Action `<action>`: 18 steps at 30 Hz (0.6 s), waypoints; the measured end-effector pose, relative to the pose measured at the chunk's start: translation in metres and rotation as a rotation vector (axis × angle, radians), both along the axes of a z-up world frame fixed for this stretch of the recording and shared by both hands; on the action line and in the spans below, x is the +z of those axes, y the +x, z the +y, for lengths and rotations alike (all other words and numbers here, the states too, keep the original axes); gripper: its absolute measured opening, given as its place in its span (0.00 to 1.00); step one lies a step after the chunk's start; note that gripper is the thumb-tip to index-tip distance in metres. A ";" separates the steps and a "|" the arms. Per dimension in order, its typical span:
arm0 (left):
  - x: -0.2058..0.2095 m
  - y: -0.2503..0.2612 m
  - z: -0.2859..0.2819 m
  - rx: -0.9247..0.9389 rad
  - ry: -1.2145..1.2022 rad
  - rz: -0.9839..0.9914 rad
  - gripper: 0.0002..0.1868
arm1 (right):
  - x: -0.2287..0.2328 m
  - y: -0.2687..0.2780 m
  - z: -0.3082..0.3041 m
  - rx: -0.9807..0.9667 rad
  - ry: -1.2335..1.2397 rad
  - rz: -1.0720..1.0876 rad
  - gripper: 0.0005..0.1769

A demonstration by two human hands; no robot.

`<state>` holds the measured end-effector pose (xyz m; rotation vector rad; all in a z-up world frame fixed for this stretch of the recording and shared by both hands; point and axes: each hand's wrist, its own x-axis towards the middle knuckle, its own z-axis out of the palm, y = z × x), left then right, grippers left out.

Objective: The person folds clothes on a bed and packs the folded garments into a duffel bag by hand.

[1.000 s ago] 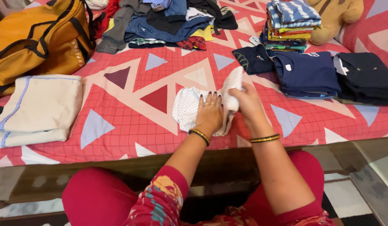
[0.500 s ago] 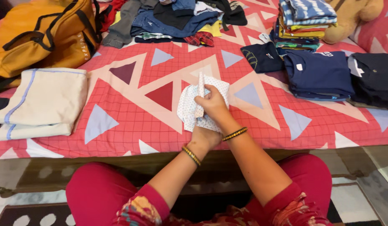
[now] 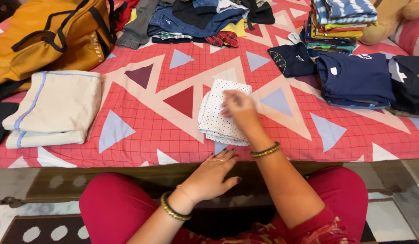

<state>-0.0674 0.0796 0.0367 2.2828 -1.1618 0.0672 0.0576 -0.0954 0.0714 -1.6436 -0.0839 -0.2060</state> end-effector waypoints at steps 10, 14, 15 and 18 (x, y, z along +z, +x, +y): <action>0.083 0.022 0.021 0.308 -0.372 0.075 0.12 | -0.023 0.010 -0.011 -0.184 -1.083 -0.300 0.35; 0.076 0.055 0.006 0.403 -0.451 0.027 0.14 | -0.034 0.017 0.000 -0.200 -1.217 -0.199 0.40; 0.070 0.068 -0.002 0.385 -0.453 -0.093 0.18 | -0.036 0.019 -0.001 -0.197 -1.263 -0.198 0.38; 0.043 0.112 -0.031 0.392 -0.315 -0.231 0.24 | -0.041 0.024 -0.006 -0.198 -1.364 -0.230 0.38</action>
